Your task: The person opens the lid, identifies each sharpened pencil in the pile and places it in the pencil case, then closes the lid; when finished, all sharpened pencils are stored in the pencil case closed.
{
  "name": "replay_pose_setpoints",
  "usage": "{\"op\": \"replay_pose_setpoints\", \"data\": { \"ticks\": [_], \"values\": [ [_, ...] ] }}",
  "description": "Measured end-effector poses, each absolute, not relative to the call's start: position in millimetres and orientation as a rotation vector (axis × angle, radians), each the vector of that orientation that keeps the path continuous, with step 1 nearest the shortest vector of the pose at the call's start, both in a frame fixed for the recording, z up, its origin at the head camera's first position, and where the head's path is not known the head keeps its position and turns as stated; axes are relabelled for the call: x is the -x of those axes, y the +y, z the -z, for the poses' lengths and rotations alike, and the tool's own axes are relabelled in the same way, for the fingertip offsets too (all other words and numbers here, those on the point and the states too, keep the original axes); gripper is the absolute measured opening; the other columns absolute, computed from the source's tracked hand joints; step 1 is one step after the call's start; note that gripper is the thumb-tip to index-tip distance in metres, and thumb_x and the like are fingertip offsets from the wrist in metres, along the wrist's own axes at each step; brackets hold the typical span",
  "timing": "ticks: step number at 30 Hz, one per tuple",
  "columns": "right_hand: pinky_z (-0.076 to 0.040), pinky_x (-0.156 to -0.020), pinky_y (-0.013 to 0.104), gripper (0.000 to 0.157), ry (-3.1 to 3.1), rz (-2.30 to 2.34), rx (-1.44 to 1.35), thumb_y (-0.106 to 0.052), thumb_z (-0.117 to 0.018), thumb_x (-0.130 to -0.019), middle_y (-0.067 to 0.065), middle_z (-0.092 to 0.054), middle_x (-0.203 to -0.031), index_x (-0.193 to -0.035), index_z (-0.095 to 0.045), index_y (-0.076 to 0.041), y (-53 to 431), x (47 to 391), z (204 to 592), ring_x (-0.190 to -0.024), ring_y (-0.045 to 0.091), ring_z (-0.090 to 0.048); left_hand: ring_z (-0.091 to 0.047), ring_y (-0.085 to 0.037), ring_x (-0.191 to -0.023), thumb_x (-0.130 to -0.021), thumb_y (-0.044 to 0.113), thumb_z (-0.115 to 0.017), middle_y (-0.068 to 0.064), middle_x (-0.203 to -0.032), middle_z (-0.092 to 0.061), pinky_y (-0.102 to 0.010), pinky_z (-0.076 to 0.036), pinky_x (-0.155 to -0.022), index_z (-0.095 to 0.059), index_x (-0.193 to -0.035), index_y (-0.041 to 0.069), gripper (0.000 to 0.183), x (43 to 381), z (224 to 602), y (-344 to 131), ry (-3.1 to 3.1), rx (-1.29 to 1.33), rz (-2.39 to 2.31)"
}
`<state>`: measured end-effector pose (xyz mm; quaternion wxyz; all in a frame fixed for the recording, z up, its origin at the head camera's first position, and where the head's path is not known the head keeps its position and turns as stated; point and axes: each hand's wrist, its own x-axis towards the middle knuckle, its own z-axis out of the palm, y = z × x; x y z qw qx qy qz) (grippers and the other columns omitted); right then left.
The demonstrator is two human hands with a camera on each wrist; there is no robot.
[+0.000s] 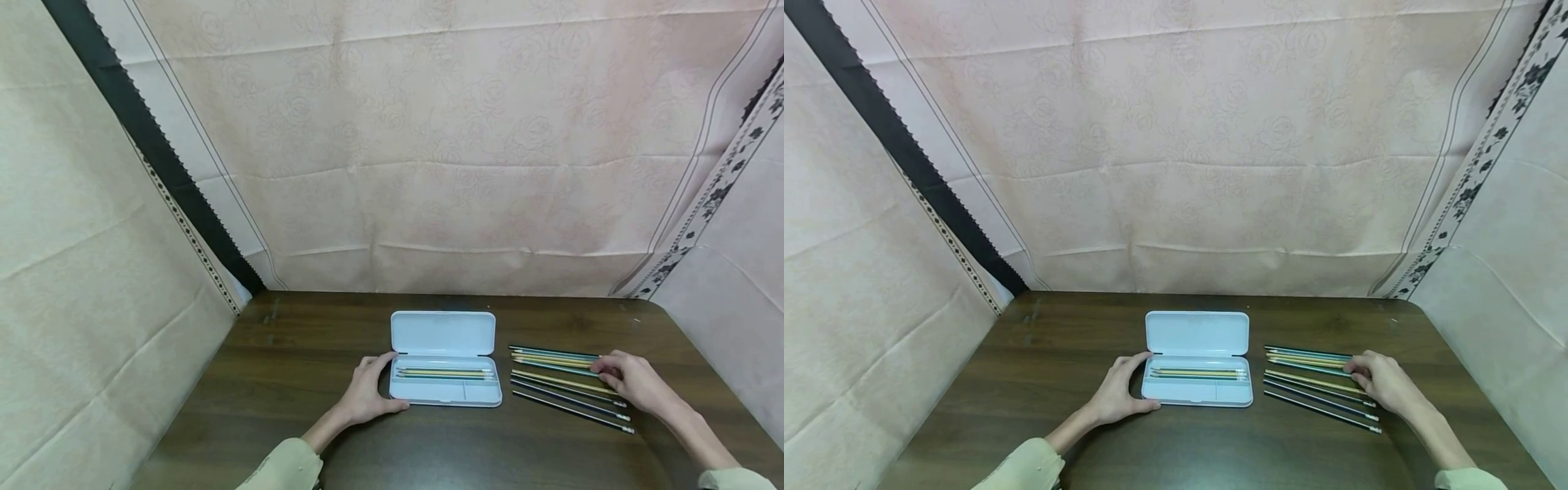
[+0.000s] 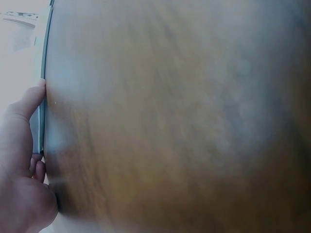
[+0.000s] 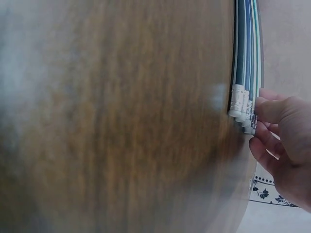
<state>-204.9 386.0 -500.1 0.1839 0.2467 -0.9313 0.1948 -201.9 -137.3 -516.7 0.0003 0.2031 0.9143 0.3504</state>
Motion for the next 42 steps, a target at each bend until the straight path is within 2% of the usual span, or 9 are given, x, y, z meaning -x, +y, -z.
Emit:
{"op": "replay_pose_setpoints", "data": {
  "ticks": [13, 20, 29, 34, 37, 42],
  "values": [
    [-0.043, -0.054, 0.026, 0.029, -2.612, -0.628, -0.713, 0.014, -0.079, -0.071, -0.013, -0.058, -0.078, -0.085, -0.071, -0.011, 381, 200, 495, -0.067, -0.004, -0.048, -0.039, -0.033, -0.125, -0.076, 0.049, -0.085, -0.012, -0.139, -0.049, -0.058, -0.039, -0.093, -0.044, -0.149, 0.013, 0.091, 202, 516, -137, 2.872, -0.671, -1.121],
    [-0.043, -0.054, 0.025, 0.031, -2.568, -0.651, -0.749, 0.014, -0.080, -0.070, -0.008, -0.060, -0.078, -0.085, -0.072, -0.011, 374, 200, 494, -0.068, -0.004, -0.049, -0.040, -0.033, -0.124, -0.075, 0.049, -0.085, -0.012, -0.138, -0.050, -0.058, -0.039, -0.092, -0.044, -0.148, 0.013, 0.091, 202, 516, -137, 2.880, -0.679, -1.114],
    [-0.041, -0.053, 0.022, 0.032, -2.517, -0.686, -0.777, 0.017, -0.080, -0.068, -0.011, -0.059, -0.079, -0.084, -0.071, -0.010, 364, 200, 494, -0.066, -0.004, -0.047, -0.039, -0.033, -0.125, -0.076, 0.048, -0.085, -0.012, -0.139, -0.049, -0.058, -0.039, -0.093, -0.044, -0.148, 0.013, 0.091, 201, 516, -137, 2.870, -0.668, -1.130],
    [-0.041, -0.053, 0.022, 0.026, -2.525, -0.706, -0.821, 0.012, -0.079, -0.074, -0.008, -0.059, -0.079, -0.087, -0.071, -0.010, 359, 199, 490, -0.067, -0.003, -0.048, -0.039, -0.033, -0.125, -0.076, 0.048, -0.085, -0.011, -0.139, -0.049, -0.058, -0.039, -0.093, -0.044, -0.148, 0.013, 0.090, 201, 516, -137, 2.869, -0.671, -1.130],
    [-0.040, -0.055, 0.020, 0.013, -2.508, -0.719, -0.866, 0.002, -0.078, -0.084, -0.006, -0.060, -0.080, -0.089, -0.072, -0.009, 356, 199, 488, -0.068, -0.003, -0.048, -0.039, -0.033, -0.125, -0.076, 0.047, -0.086, -0.011, -0.140, -0.050, -0.058, -0.039, -0.094, -0.045, -0.148, 0.013, 0.090, 201, 517, -138, 2.869, -0.673, -1.137],
    [-0.040, -0.056, 0.018, 0.014, -2.481, -0.737, -0.903, 0.004, -0.077, -0.083, -0.007, -0.061, -0.081, -0.089, -0.072, -0.007, 347, 201, 486, -0.069, -0.003, -0.049, -0.039, -0.033, -0.126, -0.075, 0.048, -0.086, -0.012, -0.139, -0.050, -0.058, -0.039, -0.094, -0.045, -0.148, 0.012, 0.091, 202, 517, -138, 2.875, -0.668, -1.138]
  ]
}}
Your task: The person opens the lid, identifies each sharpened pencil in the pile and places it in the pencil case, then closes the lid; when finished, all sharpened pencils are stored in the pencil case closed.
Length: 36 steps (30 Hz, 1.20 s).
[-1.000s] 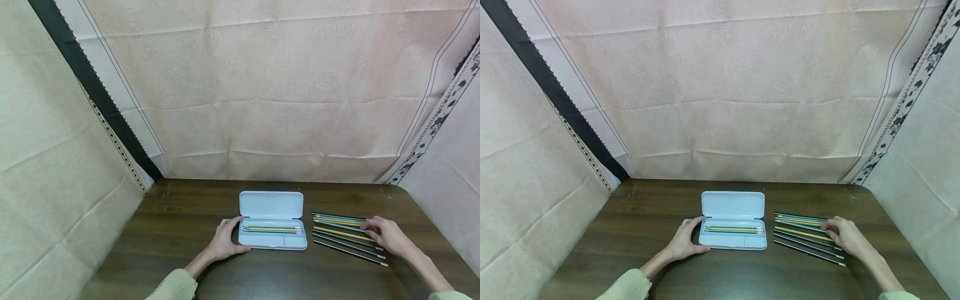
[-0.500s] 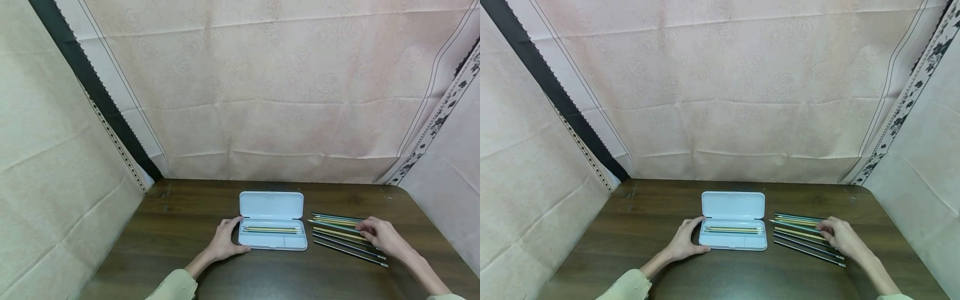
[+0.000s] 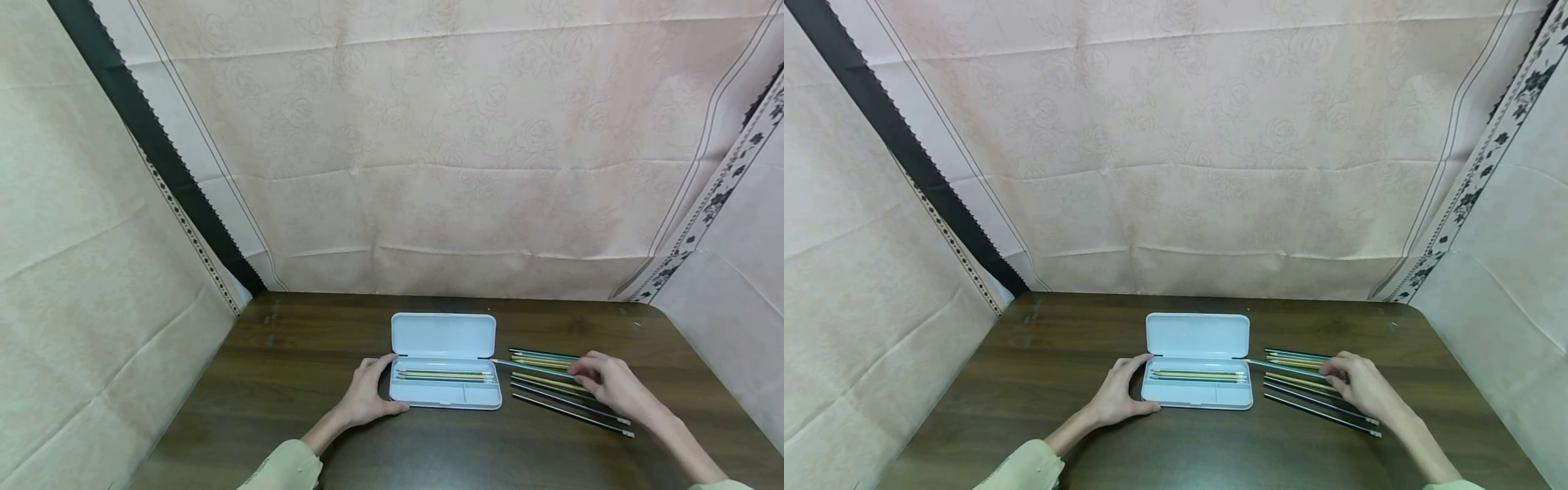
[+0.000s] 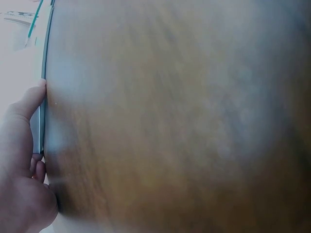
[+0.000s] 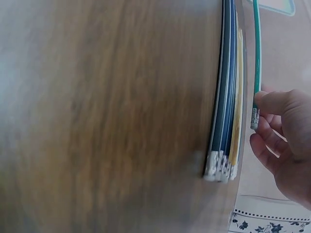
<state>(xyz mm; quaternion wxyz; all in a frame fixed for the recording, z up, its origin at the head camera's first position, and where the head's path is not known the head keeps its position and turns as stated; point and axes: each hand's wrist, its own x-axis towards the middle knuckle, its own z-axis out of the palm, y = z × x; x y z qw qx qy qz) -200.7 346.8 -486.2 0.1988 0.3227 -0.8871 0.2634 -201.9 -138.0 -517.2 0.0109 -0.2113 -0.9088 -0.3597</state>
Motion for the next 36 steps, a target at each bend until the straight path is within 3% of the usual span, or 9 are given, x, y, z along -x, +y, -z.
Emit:
{"op": "replay_pose_setpoints", "data": {
  "ticks": [11, 36],
  "values": [
    [-0.041, -0.053, 0.022, 0.032, -2.470, -0.745, -0.892, 0.016, -0.080, -0.069, -0.009, -0.060, -0.080, -0.088, -0.072, -0.009, 329, 203, 485, -0.067, -0.002, -0.048, -0.039, -0.033, -0.125, -0.076, 0.047, -0.086, -0.012, -0.139, -0.050, -0.057, -0.039, -0.093, -0.045, -0.148, 0.012, 0.090, 202, 516, -138, -2.835, 0.668, 1.120],
    [-0.049, -0.059, 0.027, 0.025, -2.561, -0.796, -0.961, 0.012, -0.078, -0.077, -0.005, -0.062, -0.086, -0.091, -0.073, -0.008, 277, 213, 477, -0.070, 0.002, -0.053, -0.040, -0.033, -0.125, -0.076, 0.048, -0.085, -0.012, -0.139, -0.049, -0.058, -0.039, -0.093, -0.044, -0.148, 0.013, 0.090, 202, 516, -138, -2.846, 0.659, 1.120]
  ]
}}
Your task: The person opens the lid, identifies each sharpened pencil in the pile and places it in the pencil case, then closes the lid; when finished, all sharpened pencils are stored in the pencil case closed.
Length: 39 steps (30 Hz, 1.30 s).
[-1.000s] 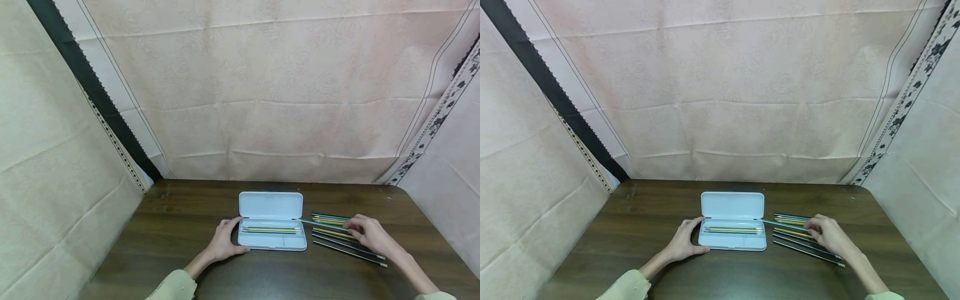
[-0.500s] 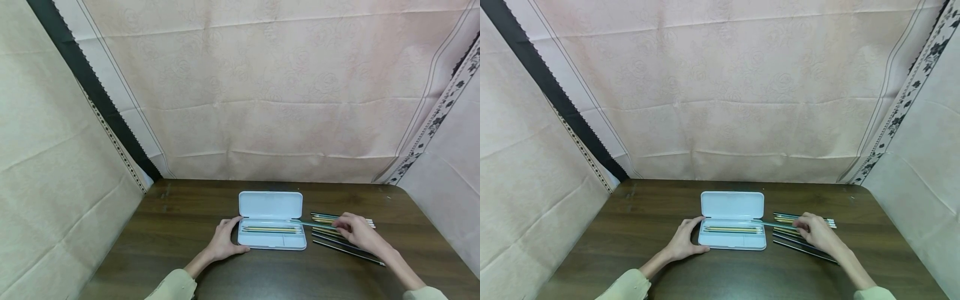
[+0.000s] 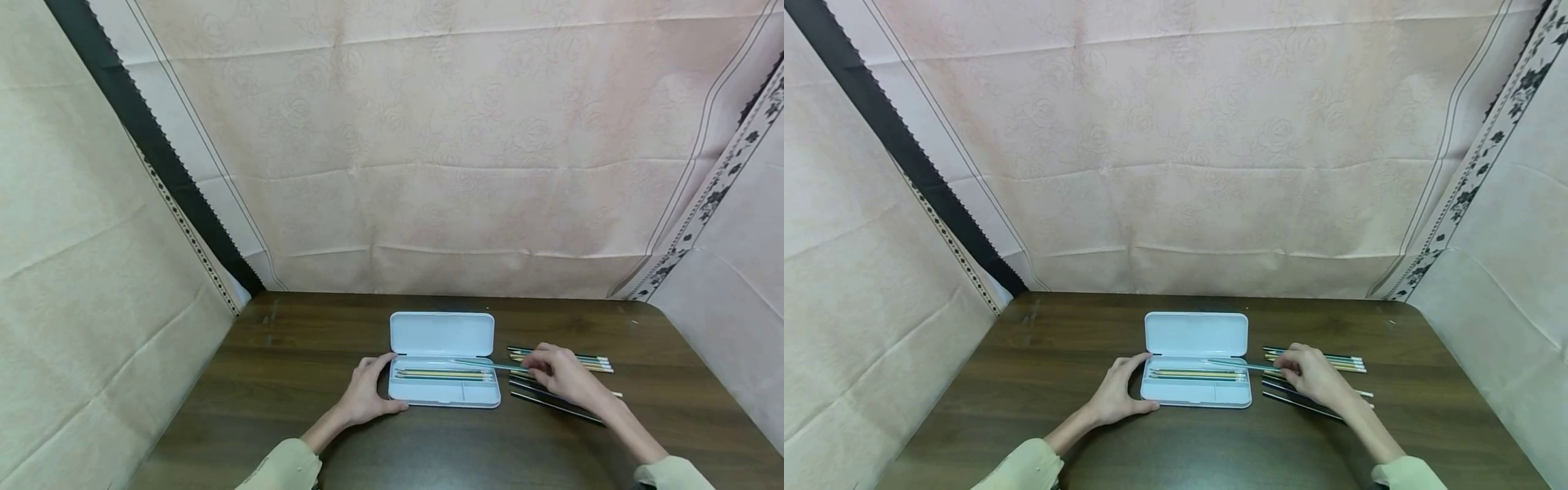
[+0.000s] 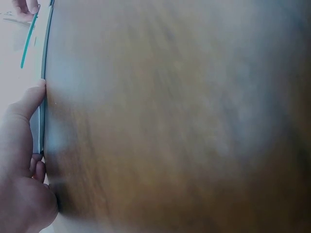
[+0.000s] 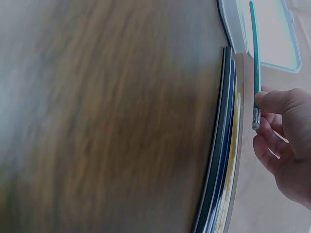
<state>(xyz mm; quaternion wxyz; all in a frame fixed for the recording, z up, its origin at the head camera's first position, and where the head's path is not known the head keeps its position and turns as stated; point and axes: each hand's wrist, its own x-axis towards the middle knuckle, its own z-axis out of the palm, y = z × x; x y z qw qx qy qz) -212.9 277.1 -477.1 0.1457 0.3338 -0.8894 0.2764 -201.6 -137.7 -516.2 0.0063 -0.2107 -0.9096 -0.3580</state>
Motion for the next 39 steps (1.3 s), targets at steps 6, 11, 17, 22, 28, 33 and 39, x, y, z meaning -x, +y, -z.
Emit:
{"op": "replay_pose_setpoints", "data": {
  "ticks": [6, 11, 17, 22, 28, 33, 39],
  "values": [
    [-0.050, -0.062, 0.028, 0.022, -2.626, -0.821, -0.955, 0.009, -0.077, -0.081, -0.006, -0.062, -0.087, -0.094, -0.074, -0.009, 263, 215, 477, -0.071, 0.004, -0.054, -0.040, -0.034, -0.124, -0.075, 0.048, -0.086, -0.012, -0.139, -0.050, -0.058, -0.039, -0.093, -0.045, -0.148, 0.012, 0.090, 201, 517, -138, -2.839, 0.662, 1.124],
    [-0.052, -0.064, 0.028, 0.021, -2.640, -0.837, -0.957, 0.008, -0.077, -0.081, -0.006, -0.062, -0.087, -0.094, -0.075, -0.009, 253, 218, 480, -0.072, 0.004, -0.056, -0.039, -0.032, -0.125, -0.076, 0.048, -0.085, -0.011, -0.139, -0.049, -0.057, -0.039, -0.093, -0.044, -0.148, 0.013, 0.091, 201, 517, -138, -2.847, 0.658, 1.121],
    [-0.051, -0.065, 0.027, 0.020, -2.654, -0.844, -0.979, 0.006, -0.076, -0.083, -0.005, -0.063, -0.089, -0.096, -0.076, -0.009, 240, 220, 479, -0.074, 0.006, -0.055, -0.039, -0.033, -0.125, -0.075, 0.048, -0.086, -0.012, -0.140, -0.049, -0.057, -0.039, -0.094, -0.044, -0.149, 0.014, 0.091, 201, 516, -137, -2.851, 0.653, 1.128],
    [-0.052, -0.067, 0.028, 0.020, -2.647, -0.846, -0.991, 0.007, -0.076, -0.083, -0.002, -0.065, -0.093, -0.097, -0.076, -0.008, 229, 221, 478, -0.077, 0.008, -0.056, -0.039, -0.034, -0.125, -0.076, 0.048, -0.085, -0.012, -0.139, -0.049, -0.058, -0.038, -0.093, -0.044, -0.149, 0.013, 0.091, 202, 516, -137, -2.849, 0.660, 1.128],
    [-0.051, -0.066, 0.027, 0.019, -2.666, -0.831, -1.003, 0.005, -0.076, -0.084, -0.003, -0.064, -0.091, -0.096, -0.076, -0.008, 219, 221, 477, -0.076, 0.007, -0.055, -0.039, -0.033, -0.125, -0.075, 0.047, -0.086, -0.012, -0.139, -0.049, -0.058, -0.038, -0.093, -0.044, -0.148, 0.012, 0.091, 202, 515, -137, -2.842, 0.670, 1.125],
    [-0.051, -0.067, 0.028, 0.018, -2.694, -0.807, -1.004, 0.004, -0.076, -0.084, -0.003, -0.064, -0.091, -0.096, -0.077, -0.009, 212, 222, 478, -0.075, 0.008, -0.055, -0.039, -0.033, -0.125, -0.075, 0.048, -0.086, -0.012, -0.139, -0.049, -0.057, -0.038, -0.093, -0.044, -0.148, 0.012, 0.091, 202, 516, -137, -2.837, 0.673, 1.126],
    [-0.053, -0.068, 0.029, 0.018, -2.685, -0.772, -1.009, 0.004, -0.078, -0.083, -0.002, -0.065, -0.092, -0.096, -0.077, -0.009, 205, 224, 480, -0.077, 0.009, -0.057, -0.039, -0.033, -0.125, -0.076, 0.047, -0.085, -0.012, -0.139, -0.049, -0.057, -0.039, -0.093, -0.044, -0.148, 0.013, 0.090, 202, 516, -138, -2.841, 0.672, 1.128]
  ]
}}
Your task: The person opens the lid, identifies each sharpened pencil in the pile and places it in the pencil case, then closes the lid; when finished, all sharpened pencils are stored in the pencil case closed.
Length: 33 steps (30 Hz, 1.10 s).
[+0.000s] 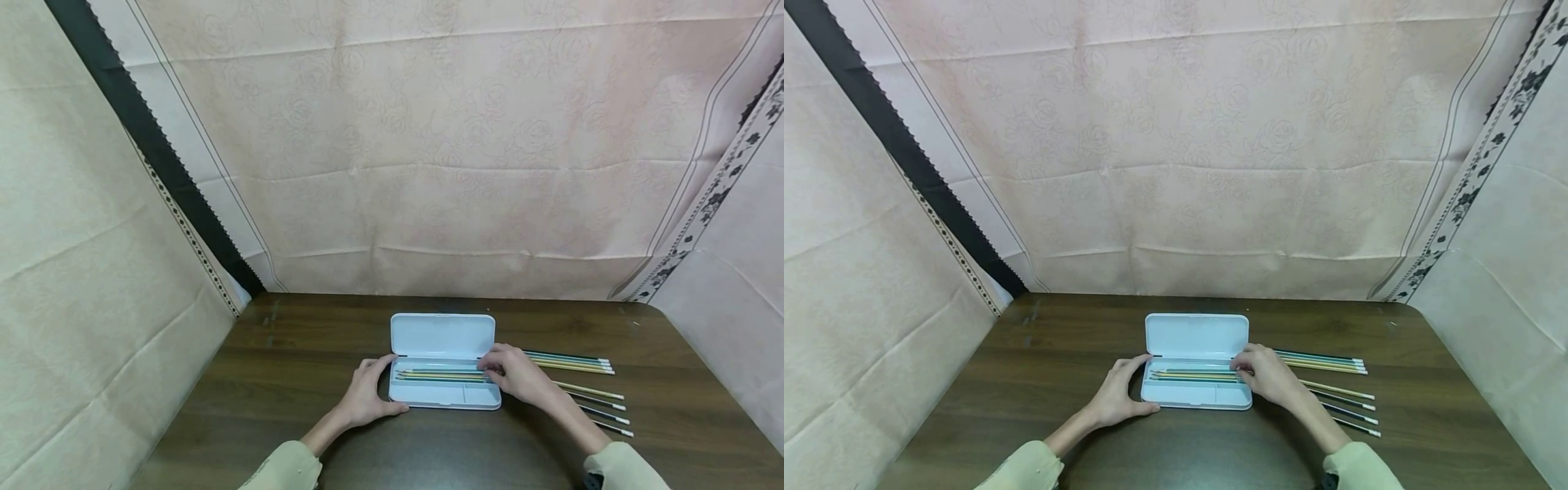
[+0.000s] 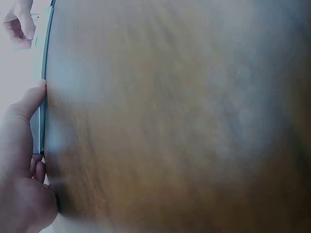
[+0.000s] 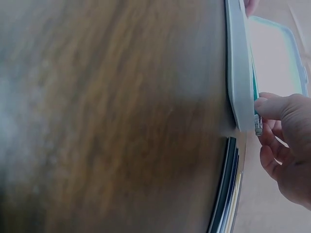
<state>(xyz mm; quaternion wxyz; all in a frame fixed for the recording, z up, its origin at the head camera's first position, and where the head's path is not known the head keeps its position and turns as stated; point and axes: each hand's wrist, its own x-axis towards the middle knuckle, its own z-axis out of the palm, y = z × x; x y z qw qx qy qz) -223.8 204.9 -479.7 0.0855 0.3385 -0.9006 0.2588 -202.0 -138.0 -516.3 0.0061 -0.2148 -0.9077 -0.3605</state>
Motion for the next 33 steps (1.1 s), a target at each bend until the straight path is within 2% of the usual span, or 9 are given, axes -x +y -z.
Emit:
{"op": "replay_pose_setpoints", "data": {
  "ticks": [12, 21, 33],
  "values": [
    [-0.053, -0.071, 0.031, 0.018, -2.697, -0.783, -1.006, 0.003, -0.078, -0.083, -0.002, -0.065, -0.092, -0.097, -0.078, -0.009, 193, 223, 479, -0.080, 0.013, -0.058, -0.039, -0.033, -0.125, -0.076, 0.048, -0.085, -0.011, -0.140, -0.049, -0.057, -0.038, -0.094, -0.044, -0.148, 0.013, 0.090, 201, 517, -139, -2.847, 0.663, 1.149],
    [-0.053, -0.070, 0.030, 0.019, -2.684, -0.800, -1.028, 0.003, -0.079, -0.082, -0.004, -0.065, -0.090, -0.096, -0.078, -0.010, 194, 226, 483, -0.080, 0.011, -0.058, -0.040, -0.033, -0.124, -0.075, 0.048, -0.085, -0.012, -0.139, -0.050, -0.058, -0.039, -0.093, -0.045, -0.148, 0.012, 0.090, 202, 517, -139, -2.835, 0.668, 1.125],
    [-0.049, -0.061, 0.027, 0.017, -2.609, -0.859, -0.905, 0.007, -0.076, -0.083, -0.004, -0.063, -0.086, -0.095, -0.076, -0.006, 241, 226, 477, -0.073, 0.006, -0.054, -0.041, -0.032, -0.124, -0.075, 0.048, -0.086, -0.011, -0.139, -0.051, -0.057, -0.039, -0.093, -0.045, -0.147, 0.013, 0.090, 203, 517, -138, -2.825, 0.675, 1.111]
  ]
}}
